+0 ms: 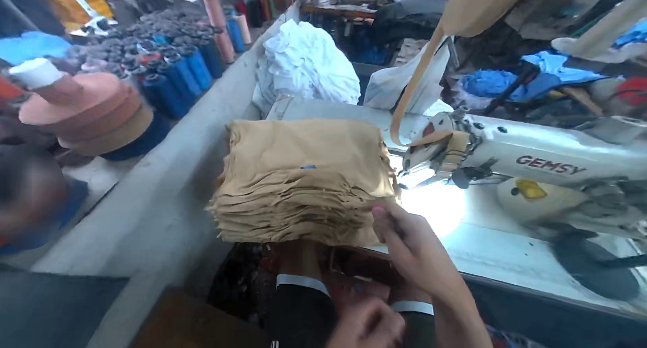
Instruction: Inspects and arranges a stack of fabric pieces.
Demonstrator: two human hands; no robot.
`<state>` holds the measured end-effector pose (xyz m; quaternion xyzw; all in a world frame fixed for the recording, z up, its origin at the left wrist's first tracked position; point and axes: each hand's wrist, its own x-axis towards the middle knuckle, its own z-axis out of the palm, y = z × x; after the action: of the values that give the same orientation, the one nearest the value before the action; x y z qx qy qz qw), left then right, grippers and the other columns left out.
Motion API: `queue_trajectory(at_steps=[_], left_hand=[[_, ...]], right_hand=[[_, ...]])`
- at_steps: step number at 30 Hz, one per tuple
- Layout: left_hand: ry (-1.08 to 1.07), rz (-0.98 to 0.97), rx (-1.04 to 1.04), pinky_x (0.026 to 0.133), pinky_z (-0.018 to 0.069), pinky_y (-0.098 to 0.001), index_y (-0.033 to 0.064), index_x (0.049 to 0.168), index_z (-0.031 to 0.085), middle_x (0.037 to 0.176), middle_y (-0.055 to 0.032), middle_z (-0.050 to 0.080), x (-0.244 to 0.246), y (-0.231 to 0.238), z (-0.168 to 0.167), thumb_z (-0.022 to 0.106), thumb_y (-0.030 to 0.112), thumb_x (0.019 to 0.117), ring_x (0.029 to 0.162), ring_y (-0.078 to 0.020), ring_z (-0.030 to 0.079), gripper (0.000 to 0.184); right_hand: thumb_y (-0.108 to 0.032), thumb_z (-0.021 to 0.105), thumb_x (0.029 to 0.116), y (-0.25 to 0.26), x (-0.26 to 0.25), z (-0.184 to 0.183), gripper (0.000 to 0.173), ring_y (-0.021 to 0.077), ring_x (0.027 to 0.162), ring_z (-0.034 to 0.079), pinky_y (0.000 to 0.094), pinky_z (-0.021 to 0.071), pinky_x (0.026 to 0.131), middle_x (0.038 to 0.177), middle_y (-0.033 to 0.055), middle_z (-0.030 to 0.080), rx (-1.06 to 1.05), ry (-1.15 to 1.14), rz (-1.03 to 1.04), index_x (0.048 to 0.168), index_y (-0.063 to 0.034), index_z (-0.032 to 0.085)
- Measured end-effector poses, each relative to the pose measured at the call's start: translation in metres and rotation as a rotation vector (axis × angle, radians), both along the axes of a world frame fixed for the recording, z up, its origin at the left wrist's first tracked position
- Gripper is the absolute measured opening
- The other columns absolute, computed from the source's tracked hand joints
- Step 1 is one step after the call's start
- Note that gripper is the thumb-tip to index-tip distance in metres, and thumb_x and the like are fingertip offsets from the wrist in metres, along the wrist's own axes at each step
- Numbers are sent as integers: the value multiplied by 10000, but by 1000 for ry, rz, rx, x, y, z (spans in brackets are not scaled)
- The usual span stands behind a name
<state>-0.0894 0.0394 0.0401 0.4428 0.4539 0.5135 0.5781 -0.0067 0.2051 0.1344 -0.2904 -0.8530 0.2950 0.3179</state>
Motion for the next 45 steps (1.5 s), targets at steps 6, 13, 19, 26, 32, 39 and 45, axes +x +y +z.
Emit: queue_trajectory(at_steps=[6, 13, 19, 26, 32, 39, 45], left_hand=[[947, 665, 467, 952, 573, -340, 123, 1103, 766, 1137, -18, 736, -119, 76, 70, 622, 295, 1019, 1092, -125, 684, 240], [1300, 637, 402, 971, 516, -512, 176, 1077, 770, 1107, -67, 706, -139, 113, 26, 585, 299, 1019, 1073, -274, 659, 229], [1275, 741, 424, 883, 525, -457, 209, 1084, 790, 983, -14, 701, -128, 89, 25, 584, 466, 996, 923, -197, 661, 341], [1339, 765, 416, 865, 515, -533, 181, 1225, 757, 963, -53, 708, -123, 94, 30, 639, 526, 938, 896, -242, 664, 465], [1332, 641, 285, 820, 550, -470, 181, 1047, 800, 982, -29, 700, -131, 97, 44, 609, 318, 1003, 914, -203, 676, 239], [1400, 546, 206, 767, 562, -521, 153, 996, 772, 962, -61, 702, -132, 107, 53, 648, 305, 970, 867, -248, 697, 198], [1389, 635, 336, 791, 556, -468, 119, 1016, 740, 1006, -57, 722, -134, 96, 45, 576, 255, 1011, 904, -225, 699, 214]], right_hand=[[-360, 601, 1013, 47, -45, -24, 380, 251, 756, 700, 499, 582, 669, 924, 95, 742, 212, -185, -278, 1275, -105, 706], [-404, 504, 1059, 56, -47, -54, 376, 211, 803, 684, 437, 577, 731, 872, 66, 698, 35, -172, -205, 1082, -87, 707], [-371, 557, 1024, 24, -38, -66, 282, 133, 720, 681, 377, 584, 618, 797, -10, 687, 129, -51, -243, 970, -146, 718], [-177, 665, 904, 49, -66, -27, 185, 278, 660, 714, 486, 567, 521, 877, 86, 739, 400, -67, -351, 1058, -107, 738], [-387, 575, 1007, 49, -57, -45, 351, 320, 799, 718, 543, 570, 676, 881, 107, 721, 5, -202, -296, 1205, -108, 658], [-519, 566, 1009, 8, -29, -27, 447, 224, 741, 704, 451, 582, 592, 1067, 65, 721, 150, -241, -245, 1313, -207, 666], [-432, 589, 984, -4, -40, -23, 366, 248, 727, 702, 426, 568, 540, 1007, 78, 704, 381, -285, -236, 1231, -198, 723]])
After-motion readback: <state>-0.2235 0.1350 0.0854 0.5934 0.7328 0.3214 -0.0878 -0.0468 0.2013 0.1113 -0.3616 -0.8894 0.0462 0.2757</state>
